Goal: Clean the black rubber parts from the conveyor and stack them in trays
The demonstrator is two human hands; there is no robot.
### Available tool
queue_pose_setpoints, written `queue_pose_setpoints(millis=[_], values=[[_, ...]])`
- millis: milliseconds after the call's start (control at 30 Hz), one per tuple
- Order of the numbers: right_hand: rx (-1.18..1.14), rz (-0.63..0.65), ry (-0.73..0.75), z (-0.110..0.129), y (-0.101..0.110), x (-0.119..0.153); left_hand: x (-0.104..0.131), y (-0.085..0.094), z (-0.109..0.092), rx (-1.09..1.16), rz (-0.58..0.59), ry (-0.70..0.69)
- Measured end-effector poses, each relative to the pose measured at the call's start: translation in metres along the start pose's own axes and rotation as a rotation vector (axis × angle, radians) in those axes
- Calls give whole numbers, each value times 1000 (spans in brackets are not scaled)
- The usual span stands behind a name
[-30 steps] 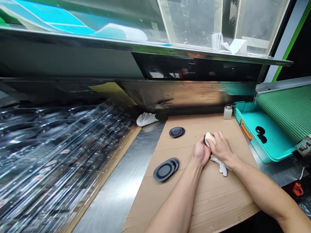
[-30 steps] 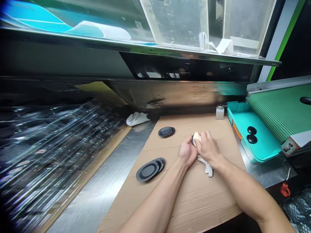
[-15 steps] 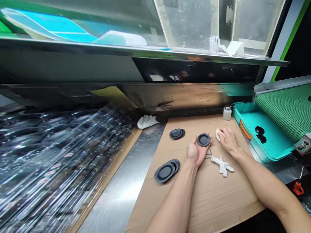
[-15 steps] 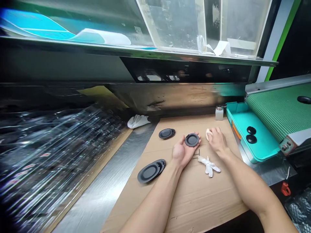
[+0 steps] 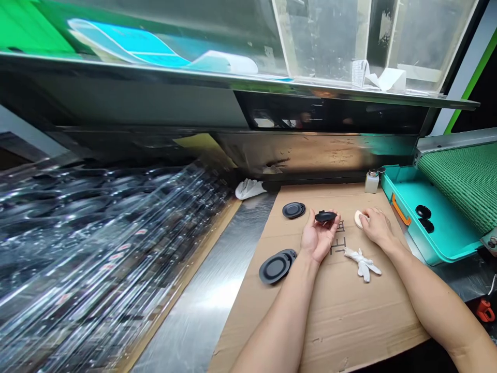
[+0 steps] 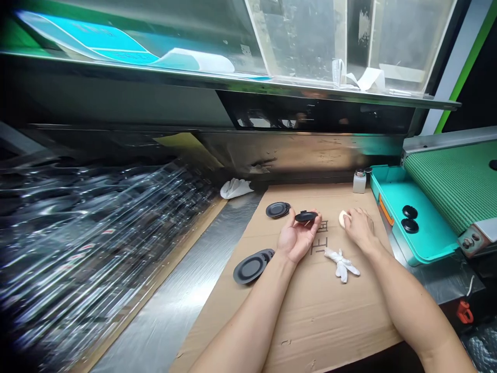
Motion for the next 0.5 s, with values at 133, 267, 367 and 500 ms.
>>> queue_pose_setpoints(millis=[133, 267, 367, 500], values=[[2, 22, -8, -1, -1, -1, -1, -2, 2, 25, 3, 42], [-10, -59, 14, 8, 22, 4, -1, -1, 0, 27, -7, 20], [-88, 141, 168, 32, 21, 19, -2, -1, -2, 7, 10, 2], [-170, 547, 430, 68, 1, 55, -4, -3, -3, -49, 70, -4]])
Point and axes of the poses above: each hand's wrist, its own x-axis away from the middle knuckle, its own y-axis out of the back of the hand, z = x × y, the point moved 10 cm from there along -x, towards the middle knuckle, and after that the axes turned 13 degrees about x, right-handed, at the moved point
